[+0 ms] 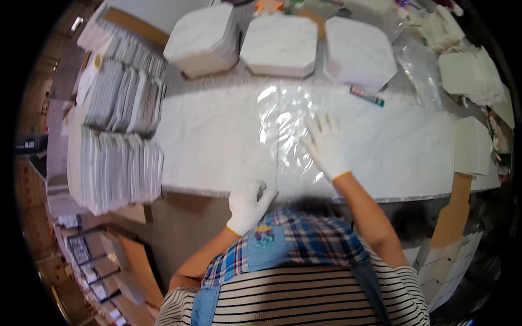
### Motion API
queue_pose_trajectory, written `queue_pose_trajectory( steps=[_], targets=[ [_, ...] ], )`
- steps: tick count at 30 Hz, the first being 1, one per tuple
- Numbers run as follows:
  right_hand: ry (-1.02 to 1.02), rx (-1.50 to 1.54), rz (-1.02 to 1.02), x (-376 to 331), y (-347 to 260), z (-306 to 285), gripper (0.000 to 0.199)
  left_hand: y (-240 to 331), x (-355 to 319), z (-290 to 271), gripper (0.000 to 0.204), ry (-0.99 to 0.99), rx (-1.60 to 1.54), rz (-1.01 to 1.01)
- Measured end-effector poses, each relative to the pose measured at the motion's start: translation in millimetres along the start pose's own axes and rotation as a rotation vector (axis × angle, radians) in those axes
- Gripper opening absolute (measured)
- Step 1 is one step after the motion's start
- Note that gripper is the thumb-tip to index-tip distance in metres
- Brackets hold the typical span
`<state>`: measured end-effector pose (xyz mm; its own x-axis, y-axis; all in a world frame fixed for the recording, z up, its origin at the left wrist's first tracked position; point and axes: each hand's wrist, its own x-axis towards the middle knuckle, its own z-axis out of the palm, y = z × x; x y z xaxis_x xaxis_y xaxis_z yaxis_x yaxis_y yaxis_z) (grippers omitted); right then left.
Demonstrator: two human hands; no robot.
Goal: The person wraps white octagonal ceramic plates in clear plastic bags and places them into cardboard boxes. The process involves picking up a plate, placing it on a plastic sheet, folding the sheet around the plate, and then putting the wrapped item into a box. The person repeats this process for multiple plates.
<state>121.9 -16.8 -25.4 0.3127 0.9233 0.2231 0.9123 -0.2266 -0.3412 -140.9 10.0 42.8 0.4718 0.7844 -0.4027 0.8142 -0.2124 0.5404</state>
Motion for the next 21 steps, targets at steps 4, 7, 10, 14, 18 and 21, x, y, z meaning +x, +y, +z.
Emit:
queue_pose_trajectory(
  steps=[4,7,10,14,18,21],
  targets=[
    [0.023,-0.022,-0.039,-4,-4,-1,0.051,-55,-28,17,0.069,-0.199,0.206,-0.124],
    [0.006,-0.027,-0.045,-3,-8,-3,0.050,-97,-23,56,0.069,-0.181,-0.419,-0.216],
    [0.022,-0.014,-0.046,-4,-6,1,0.049,-74,-18,55,0.053,-0.357,-0.852,-0.337],
    [0.029,-0.039,-0.061,-4,-9,-4,0.048,-73,-13,57,0.034,-0.441,-0.973,-0.491],
    [0.043,-0.062,-0.046,-9,-7,-3,0.049,-87,-16,64,0.027,-0.343,-0.944,-0.332],
    [0.075,-0.057,-0.041,-18,-12,-5,0.049,-87,-20,59,0.025,-0.281,-0.889,-0.324]
  ],
)
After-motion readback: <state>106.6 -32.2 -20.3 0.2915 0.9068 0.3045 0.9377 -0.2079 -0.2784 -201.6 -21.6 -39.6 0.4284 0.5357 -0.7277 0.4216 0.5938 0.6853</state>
